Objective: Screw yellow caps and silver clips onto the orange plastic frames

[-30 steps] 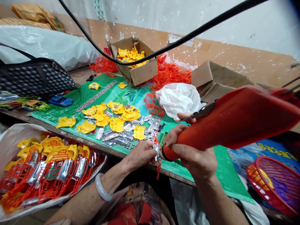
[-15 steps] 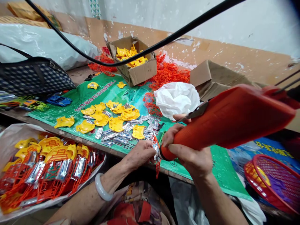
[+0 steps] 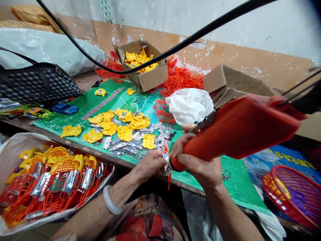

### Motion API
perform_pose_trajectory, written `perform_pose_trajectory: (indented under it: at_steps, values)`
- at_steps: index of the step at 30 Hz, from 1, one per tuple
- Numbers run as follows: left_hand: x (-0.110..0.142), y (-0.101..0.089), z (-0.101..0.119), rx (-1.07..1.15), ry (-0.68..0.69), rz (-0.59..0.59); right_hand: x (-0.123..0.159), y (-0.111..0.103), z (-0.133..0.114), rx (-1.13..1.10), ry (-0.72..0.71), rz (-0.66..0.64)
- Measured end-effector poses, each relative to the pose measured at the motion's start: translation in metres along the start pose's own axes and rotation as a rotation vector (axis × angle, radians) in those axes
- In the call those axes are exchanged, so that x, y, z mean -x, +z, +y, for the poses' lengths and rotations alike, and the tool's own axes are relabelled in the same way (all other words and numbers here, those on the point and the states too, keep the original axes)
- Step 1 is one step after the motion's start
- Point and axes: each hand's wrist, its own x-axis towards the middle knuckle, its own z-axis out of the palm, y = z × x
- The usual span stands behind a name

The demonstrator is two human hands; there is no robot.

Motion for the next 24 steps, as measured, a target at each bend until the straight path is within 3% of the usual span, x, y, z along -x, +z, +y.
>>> perform_pose_trajectory:
  at_steps: [5,11,17,20,24]
  values:
    - [0.001,-0.001,-0.001,0.011,0.011,-0.003,0.003,0.0,-0.001,-0.033,0.045,0.024]
    - [0.014,-0.004,0.003,0.02,0.034,-0.059,0.007,-0.007,-0.015,-0.174,0.042,0.211]
    - [0.025,0.004,0.0,0.218,0.069,-0.022,-0.009,-0.03,-0.011,-0.177,-0.008,0.61]
    - [0.026,0.005,-0.002,0.41,0.095,-0.033,-0.013,-0.05,0.004,-0.057,0.056,0.641]
    - [0.019,0.001,-0.008,0.687,-0.034,-0.099,-0.014,-0.071,0.02,0.102,0.073,0.703]
